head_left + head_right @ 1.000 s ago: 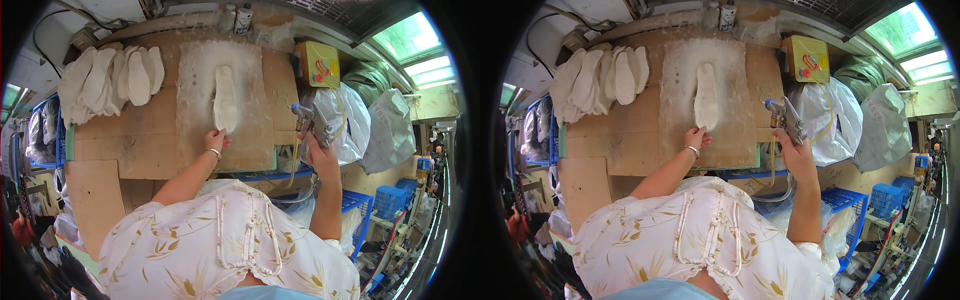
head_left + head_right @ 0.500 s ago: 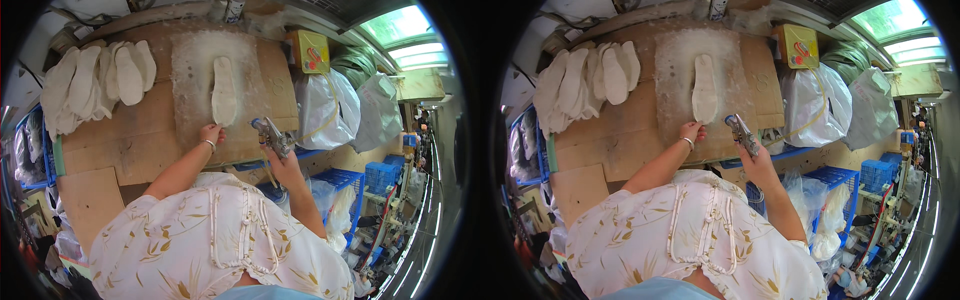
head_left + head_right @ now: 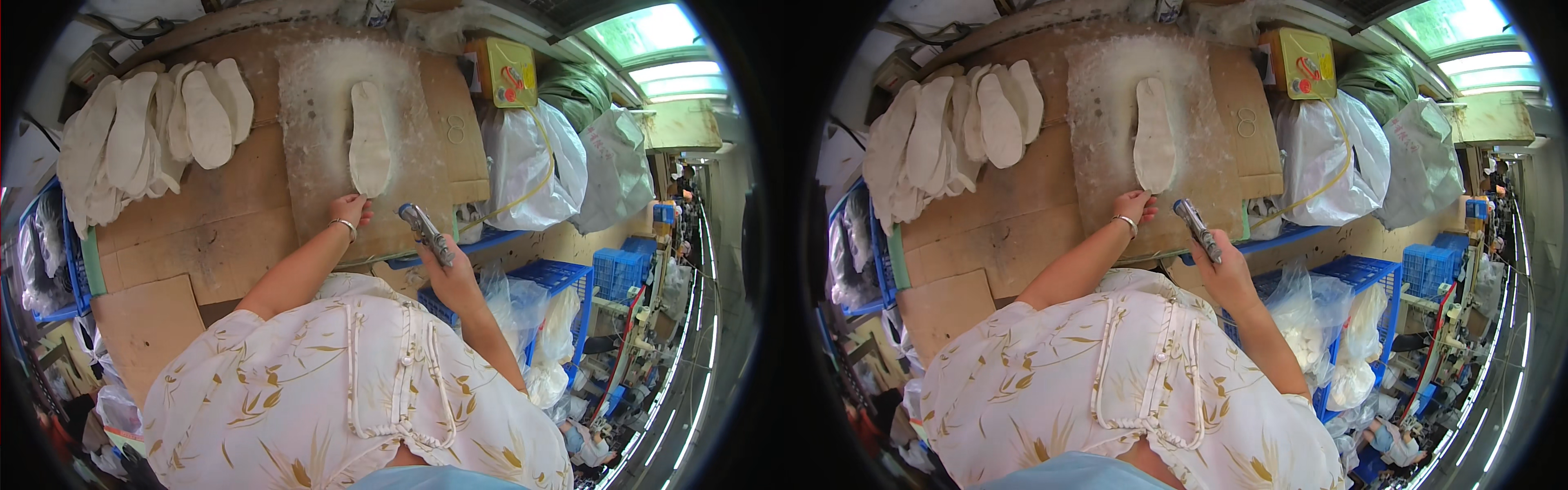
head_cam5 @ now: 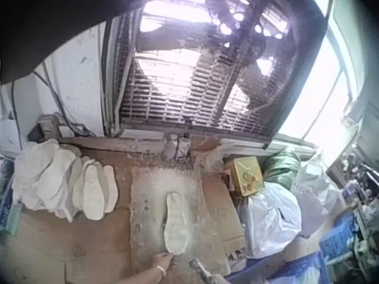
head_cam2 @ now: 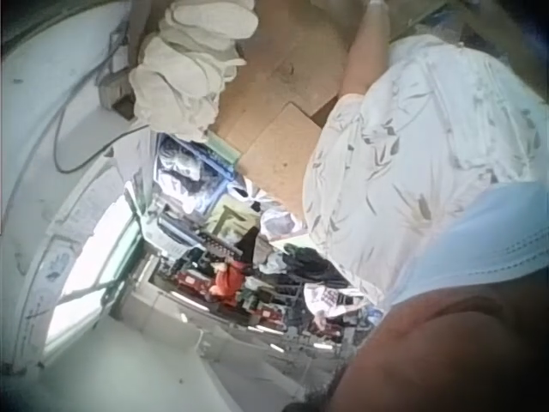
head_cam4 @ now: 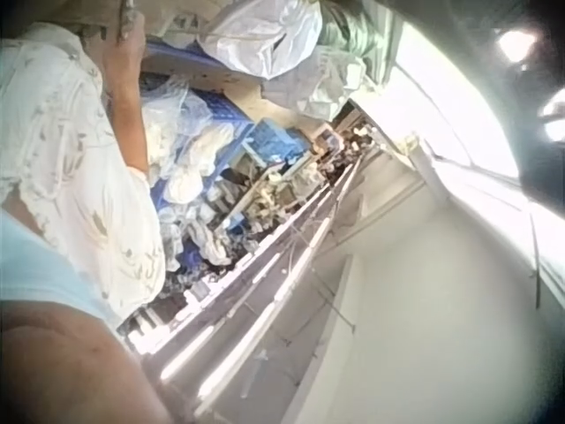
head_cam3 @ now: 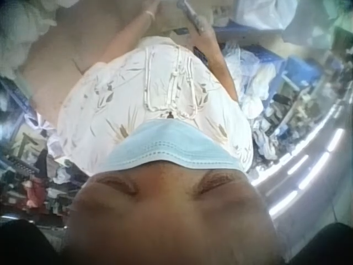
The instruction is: Spraying adhesive or coating onto shoe insoles and organizing components in a manufacturing setting.
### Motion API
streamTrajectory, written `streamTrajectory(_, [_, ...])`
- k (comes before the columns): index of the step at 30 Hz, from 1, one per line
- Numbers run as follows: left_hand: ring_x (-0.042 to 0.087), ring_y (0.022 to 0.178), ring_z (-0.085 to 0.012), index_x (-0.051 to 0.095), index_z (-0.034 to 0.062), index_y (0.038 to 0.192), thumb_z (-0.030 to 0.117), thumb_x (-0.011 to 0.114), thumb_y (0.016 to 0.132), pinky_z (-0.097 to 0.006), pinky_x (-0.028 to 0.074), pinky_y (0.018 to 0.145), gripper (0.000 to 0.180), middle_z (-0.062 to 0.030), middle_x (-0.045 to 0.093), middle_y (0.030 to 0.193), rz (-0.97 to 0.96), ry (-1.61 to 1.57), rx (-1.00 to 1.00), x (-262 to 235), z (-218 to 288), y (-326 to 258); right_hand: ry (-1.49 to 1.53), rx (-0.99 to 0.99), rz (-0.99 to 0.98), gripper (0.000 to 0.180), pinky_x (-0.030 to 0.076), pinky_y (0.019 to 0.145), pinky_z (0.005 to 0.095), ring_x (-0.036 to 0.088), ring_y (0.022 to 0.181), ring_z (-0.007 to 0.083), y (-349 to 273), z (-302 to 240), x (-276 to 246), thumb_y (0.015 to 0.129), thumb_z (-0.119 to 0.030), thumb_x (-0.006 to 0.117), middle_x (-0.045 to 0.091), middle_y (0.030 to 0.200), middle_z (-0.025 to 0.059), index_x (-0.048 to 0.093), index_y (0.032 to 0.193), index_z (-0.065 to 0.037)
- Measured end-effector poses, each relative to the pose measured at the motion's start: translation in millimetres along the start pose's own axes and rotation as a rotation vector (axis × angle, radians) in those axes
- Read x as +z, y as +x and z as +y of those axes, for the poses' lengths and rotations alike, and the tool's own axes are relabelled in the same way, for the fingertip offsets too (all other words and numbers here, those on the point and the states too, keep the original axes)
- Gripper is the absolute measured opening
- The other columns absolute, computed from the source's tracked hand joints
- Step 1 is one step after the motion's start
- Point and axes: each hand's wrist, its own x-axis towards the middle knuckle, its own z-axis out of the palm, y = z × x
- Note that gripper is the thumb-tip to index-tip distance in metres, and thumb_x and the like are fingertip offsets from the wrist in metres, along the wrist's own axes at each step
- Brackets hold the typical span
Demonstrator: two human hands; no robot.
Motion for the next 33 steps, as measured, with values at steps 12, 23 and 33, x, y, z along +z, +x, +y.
streamTrajectory(12, [0.062, 0.06, -0.0137, 0.059, 0.0029, 0.1, 0.021, 0.058, 0.086, -0.023, 0.05, 0.045, 0.023, -0.0052, 0.065, 0.085, 0.022, 0.023, 0.01, 1, -1, 0, -0.036, -0.008, -0.012, 0.02, 0.043, 0.058, 0.0338, 0.051, 0.06, 0.0294, -1, 6, 0, 0.086, -0.019, 0.06, 0.055, 0.068, 0.0163, 0.052, 0.09, -0.001])
streamTrajectory(23, [0.062, 0.059, -0.0132, 0.06, 0.0035, 0.098, 0.021, 0.058, 0.086, -0.023, 0.049, 0.045, 0.021, -0.0053, 0.066, 0.085, 0.04, 0.017, 0.026, 0, -3, -2, -0.049, 0.011, -0.041, 0.021, 0.044, 0.061, 0.0348, 0.052, 0.062, 0.0323, 16, 4, 3, 0.086, -0.02, 0.059, 0.056, 0.071, 0.0199, 0.052, 0.09, 0.0])
streamTrajectory(33, [0.062, 0.058, -0.0139, 0.059, 0.0033, 0.099, 0.021, 0.057, 0.087, -0.023, 0.049, 0.045, 0.022, -0.0058, 0.066, 0.086, 0.025, 0.012, 0.019, 2, -2, 0, -0.01, 0.029, -0.038, 0.023, 0.043, 0.062, 0.0336, 0.051, 0.064, 0.0284, 27, 9, 5, 0.086, -0.022, 0.059, 0.057, 0.072, 0.0172, 0.054, 0.093, -0.001])
